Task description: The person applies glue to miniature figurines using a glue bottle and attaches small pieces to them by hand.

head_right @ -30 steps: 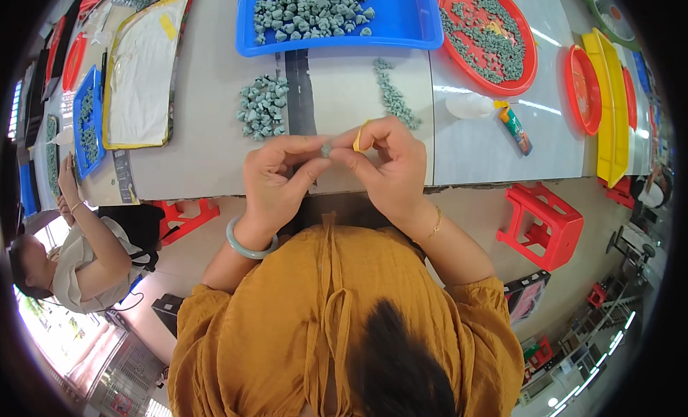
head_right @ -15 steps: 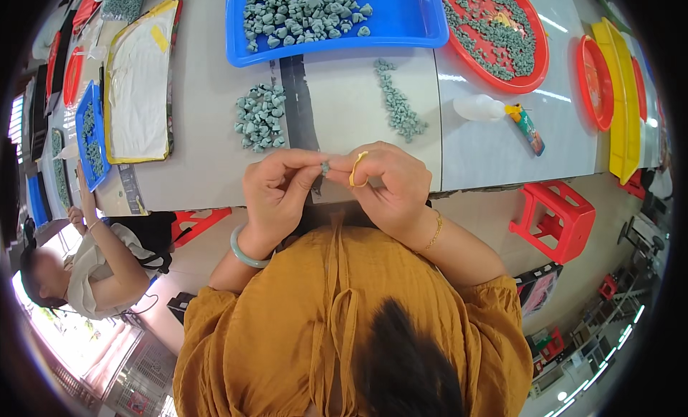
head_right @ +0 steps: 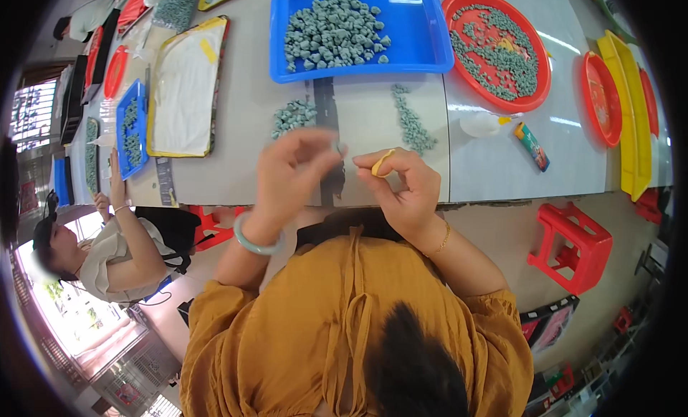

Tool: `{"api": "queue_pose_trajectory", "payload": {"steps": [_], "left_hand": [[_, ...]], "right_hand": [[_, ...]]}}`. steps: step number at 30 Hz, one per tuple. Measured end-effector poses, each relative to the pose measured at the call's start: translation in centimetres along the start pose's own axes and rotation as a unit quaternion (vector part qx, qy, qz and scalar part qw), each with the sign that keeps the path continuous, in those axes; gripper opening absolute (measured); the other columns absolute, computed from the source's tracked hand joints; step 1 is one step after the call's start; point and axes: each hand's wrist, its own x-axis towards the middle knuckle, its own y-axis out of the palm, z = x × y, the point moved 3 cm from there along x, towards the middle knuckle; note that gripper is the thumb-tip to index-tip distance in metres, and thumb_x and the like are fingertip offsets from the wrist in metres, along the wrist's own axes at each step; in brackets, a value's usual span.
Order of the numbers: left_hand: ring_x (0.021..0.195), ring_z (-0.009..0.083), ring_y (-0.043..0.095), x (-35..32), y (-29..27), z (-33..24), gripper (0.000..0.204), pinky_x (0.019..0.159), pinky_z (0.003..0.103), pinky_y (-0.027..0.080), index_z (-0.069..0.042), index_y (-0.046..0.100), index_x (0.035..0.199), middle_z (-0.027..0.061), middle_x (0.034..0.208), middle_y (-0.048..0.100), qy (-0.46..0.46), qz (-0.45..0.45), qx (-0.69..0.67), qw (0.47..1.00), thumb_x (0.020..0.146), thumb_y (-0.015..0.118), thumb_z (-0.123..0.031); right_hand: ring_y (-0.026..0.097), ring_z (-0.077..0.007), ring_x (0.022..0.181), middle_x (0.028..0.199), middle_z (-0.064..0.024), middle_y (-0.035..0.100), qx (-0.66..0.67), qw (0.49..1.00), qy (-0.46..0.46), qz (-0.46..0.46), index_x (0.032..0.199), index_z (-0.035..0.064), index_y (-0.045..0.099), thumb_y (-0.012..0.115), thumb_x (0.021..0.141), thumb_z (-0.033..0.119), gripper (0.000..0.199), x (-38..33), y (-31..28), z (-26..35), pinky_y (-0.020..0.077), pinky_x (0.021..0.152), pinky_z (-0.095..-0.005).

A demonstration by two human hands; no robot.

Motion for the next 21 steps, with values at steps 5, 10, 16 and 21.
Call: {"api": "queue_pose_trajectory", "payload": {"steps": [5,10,16,21], "left_hand": [[0.071,0.0111,0.061,6.8,-3.5,-3.3,0.021,0.061,0.024,0.048,-0.001,0.061,0.099,0.0076,0.079,0.064,0.029,-0.051,0.098,0.993,0.080,0.063,-0.007],[0.064,0.0225,0.060,6.3,-6.9,-4.0,0.016,0.061,0.029,0.047,-0.002,0.064,0.092,0.0107,0.081,0.063,0.094,-0.087,0.419,0.899,0.076,0.060,-0.002],[0.069,0.0177,0.056,4.2,-6.8,-2.2,0.020,0.062,0.026,0.045,-0.004,0.066,0.090,0.0073,0.083,0.060,0.086,0.016,0.370,0.925,0.073,0.059,0.004],[0.069,0.0171,0.056,4.2,-7.1,-1.4,0.019,0.063,0.026,0.045,-0.002,0.064,0.090,0.0077,0.081,0.058,0.121,0.018,0.377,0.918,0.074,0.058,0.006]], "right_hand": [[0.059,-0.0182,0.083,0.087,-0.0147,0.061,0.023,0.999,0.026,-0.007,0.088,0.0032,0.042,0.055,0.080,-0.010,0.021,0.0,-0.3,0.2,0.0459,0.077,-0.0282],[0.059,-0.0182,0.082,0.084,-0.0138,0.060,0.002,1.000,0.018,0.002,0.088,0.0021,0.042,0.053,0.080,-0.011,0.019,0.0,-0.2,-0.3,0.0453,0.076,-0.0271],[0.059,-0.0183,0.081,0.084,-0.0137,0.059,-0.015,0.999,0.022,0.033,0.088,0.0016,0.043,0.053,0.079,-0.011,0.019,0.2,-0.3,0.0,0.0449,0.075,-0.0269],[0.058,-0.0187,0.082,0.085,-0.0135,0.058,-0.019,1.000,0.010,0.013,0.091,0.0022,0.042,0.052,0.079,-0.011,0.021,-0.2,-0.7,0.7,0.0447,0.074,-0.0276]]}}
